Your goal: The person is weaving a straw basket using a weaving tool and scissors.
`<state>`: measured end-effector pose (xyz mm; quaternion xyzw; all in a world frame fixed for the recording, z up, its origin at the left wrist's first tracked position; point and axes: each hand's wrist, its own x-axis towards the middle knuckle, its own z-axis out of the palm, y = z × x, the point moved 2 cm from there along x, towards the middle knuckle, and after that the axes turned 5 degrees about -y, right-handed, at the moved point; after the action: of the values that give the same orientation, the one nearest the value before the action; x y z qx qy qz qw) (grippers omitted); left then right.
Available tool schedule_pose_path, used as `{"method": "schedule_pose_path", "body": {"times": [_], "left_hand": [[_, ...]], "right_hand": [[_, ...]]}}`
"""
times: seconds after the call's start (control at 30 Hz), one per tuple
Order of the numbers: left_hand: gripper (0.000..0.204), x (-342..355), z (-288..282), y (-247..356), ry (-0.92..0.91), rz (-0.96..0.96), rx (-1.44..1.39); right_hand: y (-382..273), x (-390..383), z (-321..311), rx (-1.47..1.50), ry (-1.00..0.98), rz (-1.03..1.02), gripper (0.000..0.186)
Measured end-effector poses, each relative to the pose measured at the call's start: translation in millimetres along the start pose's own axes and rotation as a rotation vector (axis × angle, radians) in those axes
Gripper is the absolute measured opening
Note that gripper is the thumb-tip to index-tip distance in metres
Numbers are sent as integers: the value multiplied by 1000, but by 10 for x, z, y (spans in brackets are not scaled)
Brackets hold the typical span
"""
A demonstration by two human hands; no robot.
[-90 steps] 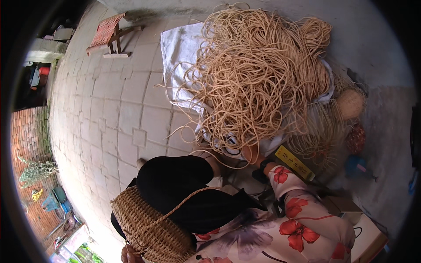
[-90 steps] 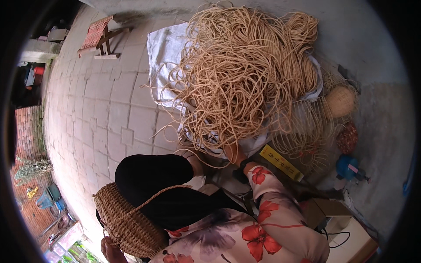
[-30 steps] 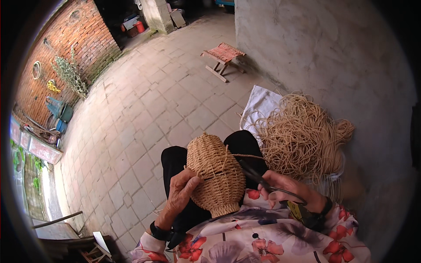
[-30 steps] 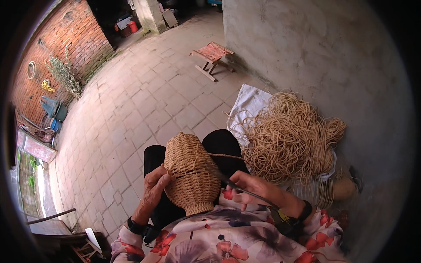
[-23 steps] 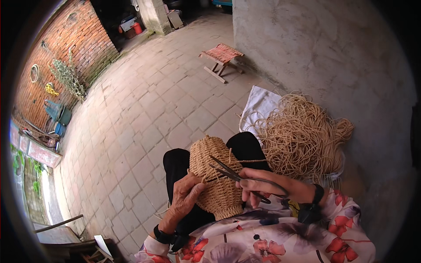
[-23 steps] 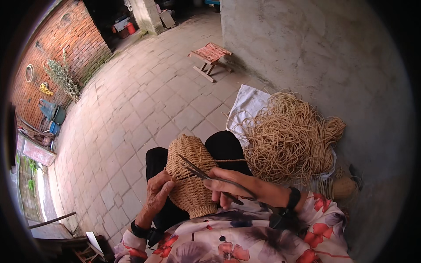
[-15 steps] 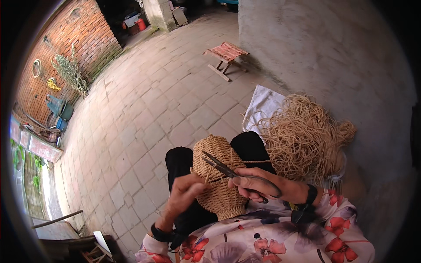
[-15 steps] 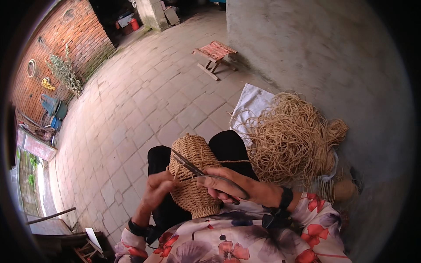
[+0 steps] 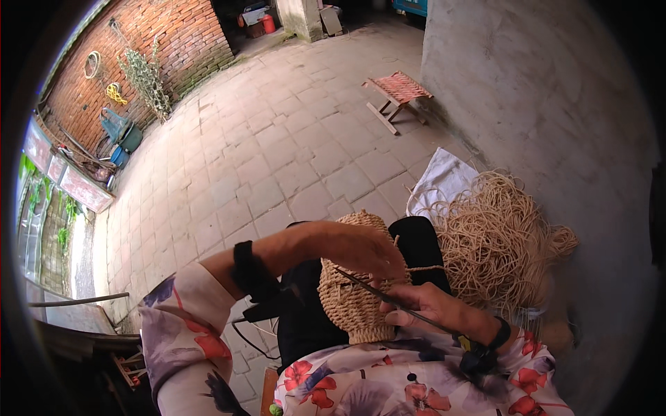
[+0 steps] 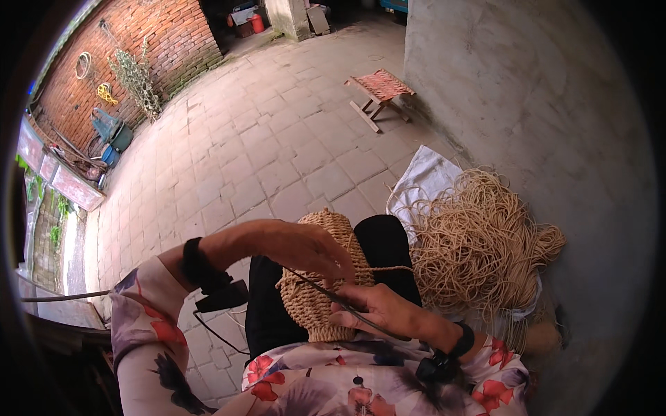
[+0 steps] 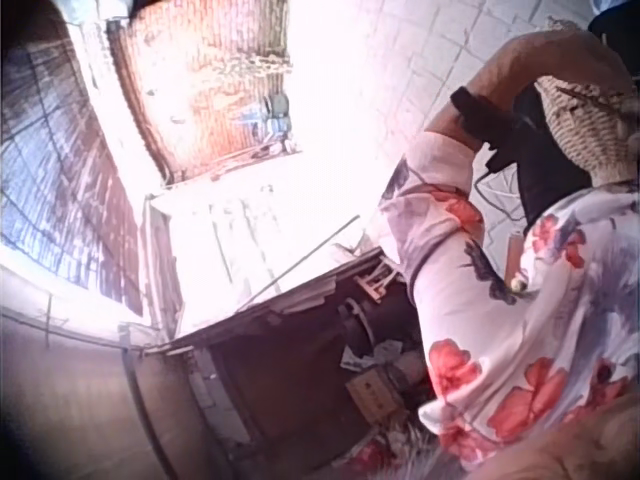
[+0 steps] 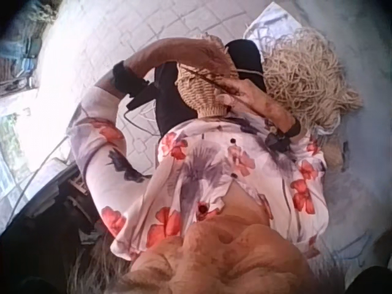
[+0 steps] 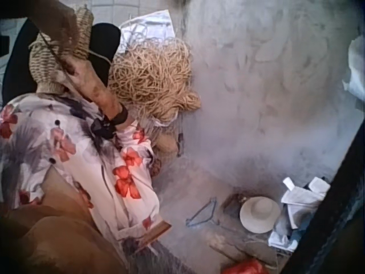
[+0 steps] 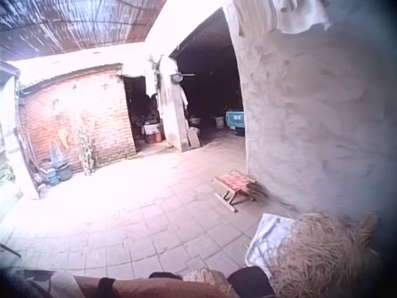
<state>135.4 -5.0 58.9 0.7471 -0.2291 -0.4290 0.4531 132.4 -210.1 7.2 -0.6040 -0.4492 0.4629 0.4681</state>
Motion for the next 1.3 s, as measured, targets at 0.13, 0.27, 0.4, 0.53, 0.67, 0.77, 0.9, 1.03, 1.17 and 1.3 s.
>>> {"method": "schedule_pose_path", "body": {"times": [0.13, 0.27, 0.4, 0.53, 0.67, 0.77, 0.9, 1.03, 1.17, 1.3], "left_hand": [[24, 38, 119, -7, 11, 94, 204], [20, -123, -74, 30, 396, 103, -116], [18, -1120, -273, -422, 1154, 330, -257], [28, -2390, 440, -1550, 1963, -45, -244], [23, -2628, 1647, -2548, 1809, -265, -368], [22, -2196, 2144, -2852, 1333, -634, -526], [23, -1597, 2016, -2467, 1171, -798, 279], [18, -1243, 1529, -1808, 1433, -386, -124], [16, -903, 1274, -1129, 1433, -139, 34], [17, -703, 1227, -964, 1376, 8, 20]], "right_hand": [[3, -34, 33, -72, -34, -49, 41], [-77, -37, 10, -143, -120, -74, 41], [21, -229, -159, -191, -201, 13, 43], [427, -602, -345, 170, 138, 184, 39], [491, -594, -520, 242, 302, 352, 33], [565, -450, -599, 95, 488, 287, 35], [779, -351, -742, -253, 701, 177, 33], [681, -179, -653, -690, 693, 221, 41], [492, -181, -268, -973, 522, 231, 47], [341, -286, -187, -1042, 374, 127, 41]]}}
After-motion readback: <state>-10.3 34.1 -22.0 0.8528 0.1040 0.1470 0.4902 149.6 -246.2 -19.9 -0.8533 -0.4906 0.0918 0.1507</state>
